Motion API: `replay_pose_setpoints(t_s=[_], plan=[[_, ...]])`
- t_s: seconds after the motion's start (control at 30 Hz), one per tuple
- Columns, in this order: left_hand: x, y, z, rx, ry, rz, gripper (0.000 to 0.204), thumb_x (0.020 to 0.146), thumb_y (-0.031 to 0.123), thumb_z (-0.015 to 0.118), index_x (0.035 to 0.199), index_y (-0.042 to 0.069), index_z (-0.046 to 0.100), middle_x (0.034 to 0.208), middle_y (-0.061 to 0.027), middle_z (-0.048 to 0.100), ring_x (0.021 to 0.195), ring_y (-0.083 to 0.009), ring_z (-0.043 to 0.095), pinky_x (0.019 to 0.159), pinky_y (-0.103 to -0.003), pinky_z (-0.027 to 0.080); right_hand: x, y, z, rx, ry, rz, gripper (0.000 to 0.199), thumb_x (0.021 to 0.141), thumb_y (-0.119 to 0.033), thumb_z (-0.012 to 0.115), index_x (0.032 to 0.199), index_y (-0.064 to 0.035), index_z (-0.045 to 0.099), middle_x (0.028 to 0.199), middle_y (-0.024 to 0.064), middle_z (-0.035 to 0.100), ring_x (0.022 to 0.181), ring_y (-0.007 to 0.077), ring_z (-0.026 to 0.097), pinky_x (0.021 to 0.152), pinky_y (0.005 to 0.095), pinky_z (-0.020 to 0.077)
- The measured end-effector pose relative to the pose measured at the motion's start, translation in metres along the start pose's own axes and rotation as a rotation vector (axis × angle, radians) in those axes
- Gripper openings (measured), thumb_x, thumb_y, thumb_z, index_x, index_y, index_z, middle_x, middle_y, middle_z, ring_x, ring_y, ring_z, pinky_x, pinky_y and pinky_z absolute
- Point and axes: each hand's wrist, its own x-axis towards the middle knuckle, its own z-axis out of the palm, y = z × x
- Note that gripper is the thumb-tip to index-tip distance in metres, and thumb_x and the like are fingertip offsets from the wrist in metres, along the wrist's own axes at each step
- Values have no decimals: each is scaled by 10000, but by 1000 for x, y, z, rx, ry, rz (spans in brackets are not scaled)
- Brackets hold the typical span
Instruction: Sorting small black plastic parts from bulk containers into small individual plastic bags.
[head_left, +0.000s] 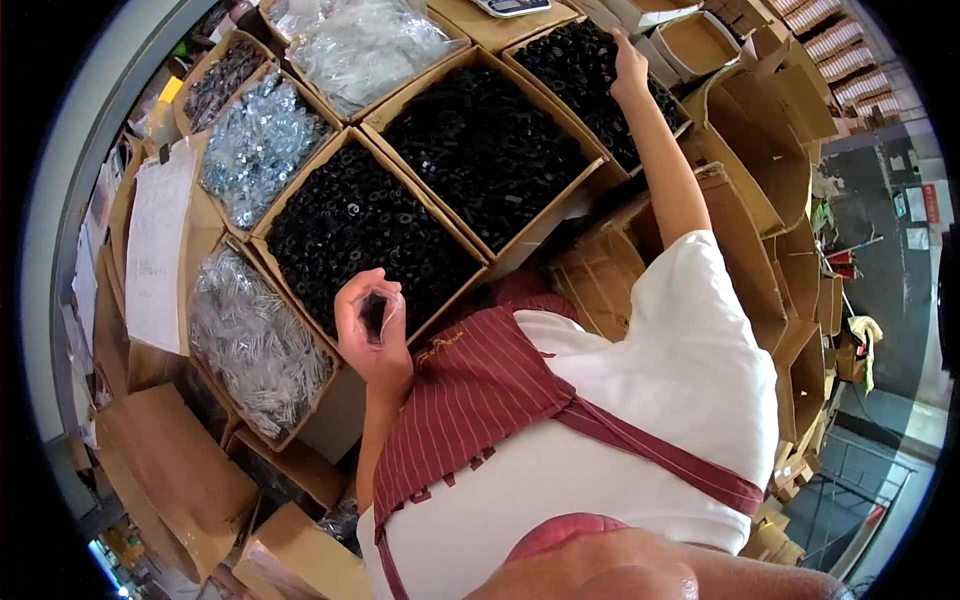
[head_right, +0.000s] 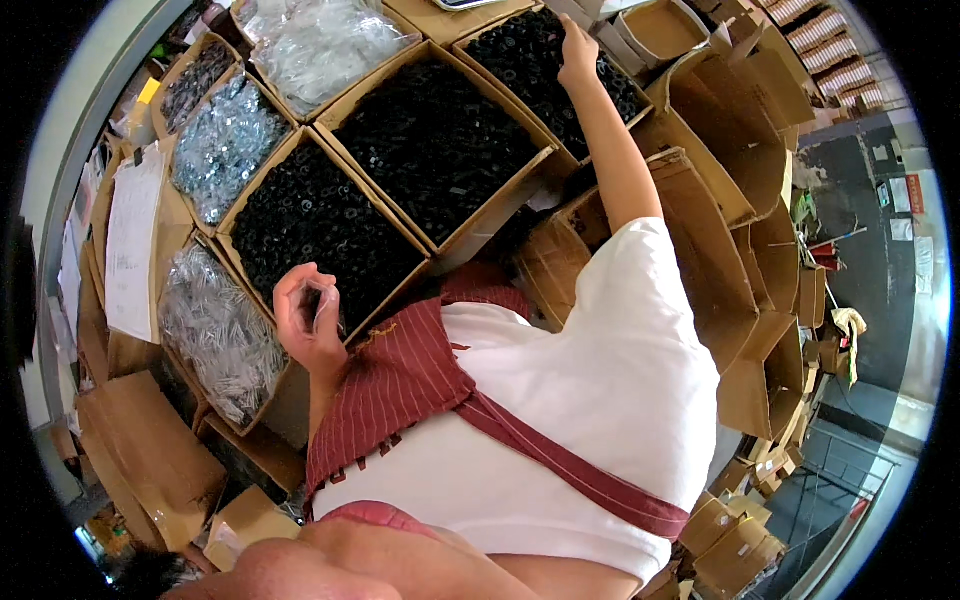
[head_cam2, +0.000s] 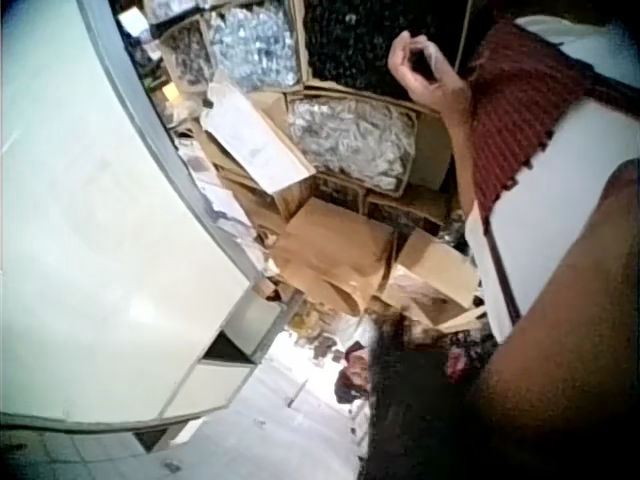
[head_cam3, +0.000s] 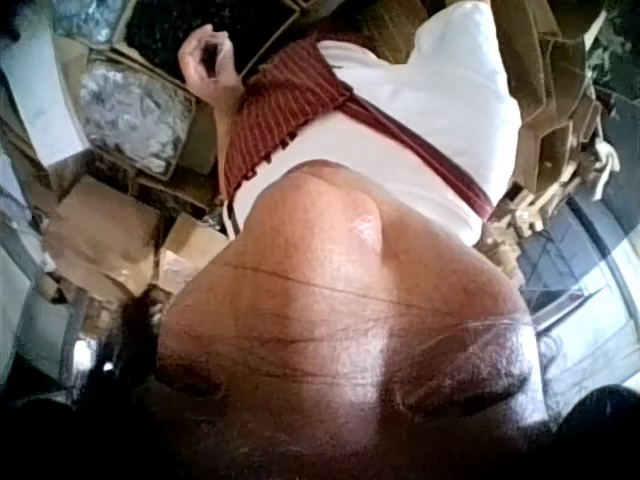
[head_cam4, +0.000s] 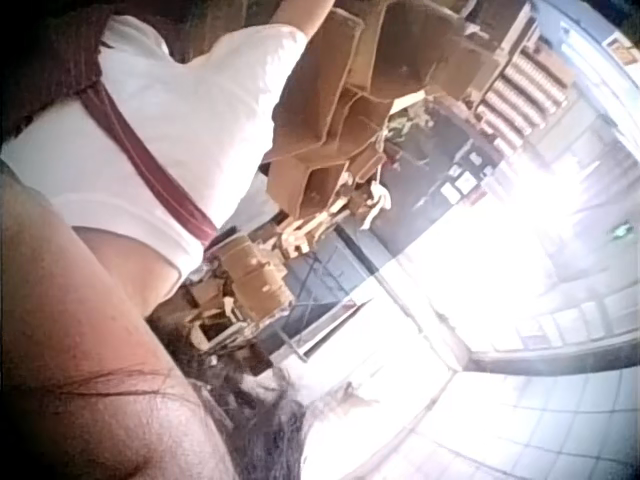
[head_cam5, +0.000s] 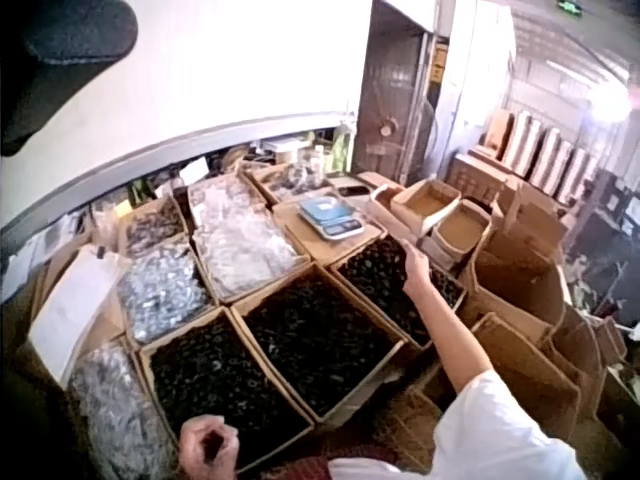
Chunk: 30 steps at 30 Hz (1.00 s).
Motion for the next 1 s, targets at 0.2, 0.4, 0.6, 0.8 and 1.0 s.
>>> replay_pose_setpoints(t_s=[0.2, 0.4, 0.6, 0.8, 1.0], plan=[[3, 0, 3, -64, 32, -97, 344, 885, -54, 580, 1224, -4, 568, 957, -74, 621, 839, -120, 556, 798, -253, 447, 17, 19, -30, 933, -431, 547, 420, 1067, -360, 422, 1228, 25, 472, 1022, 200, 531, 808, 298, 540, 638, 451, 490], [4, 2, 5, -124, 26, -215, 357, 872, -42, 582, 1227, -6, 571, 944, -81, 619, 865, -150, 589, 818, -283, 467, -32, -10, -16, 892, -475, 417, 628, 1075, -393, 292, 1444, 104, 183, 1192, 298, 489, 1172, 477, 536, 1029, 600, 533], [2, -3, 2, -117, 33, -225, 362, 866, -49, 582, 1226, -13, 574, 942, -89, 625, 884, -159, 600, 838, -297, 475, -72, -35, 4, 788, -672, 368, 575, 1073, -279, 387, 1410, 155, 218, 1337, 342, 421, 1312, 499, 428, 1061, 554, 505], [5, 0, 8, -118, 35, -221, 349, 871, -66, 561, 1212, 10, 577, 936, -60, 623, 835, -108, 580, 750, -228, 438, -69, -32, 5, 884, -850, 529, 387, 959, 88, 352, 1343, 127, 316, 1389, 370, 374, 1304, 502, 439, 1067, 554, 511], [6, -1, 9, -150, 25, -247, 357, 861, -78, 554, 1208, 2, 578, 937, -77, 624, 873, -140, 595, 814, -264, 463, -79, -38, 7, 690, -848, 399, 462, 895, 75, 331, 1344, 181, 353, 1440, 357, 367, 1342, 458, 423, 1116, 479, 467]])
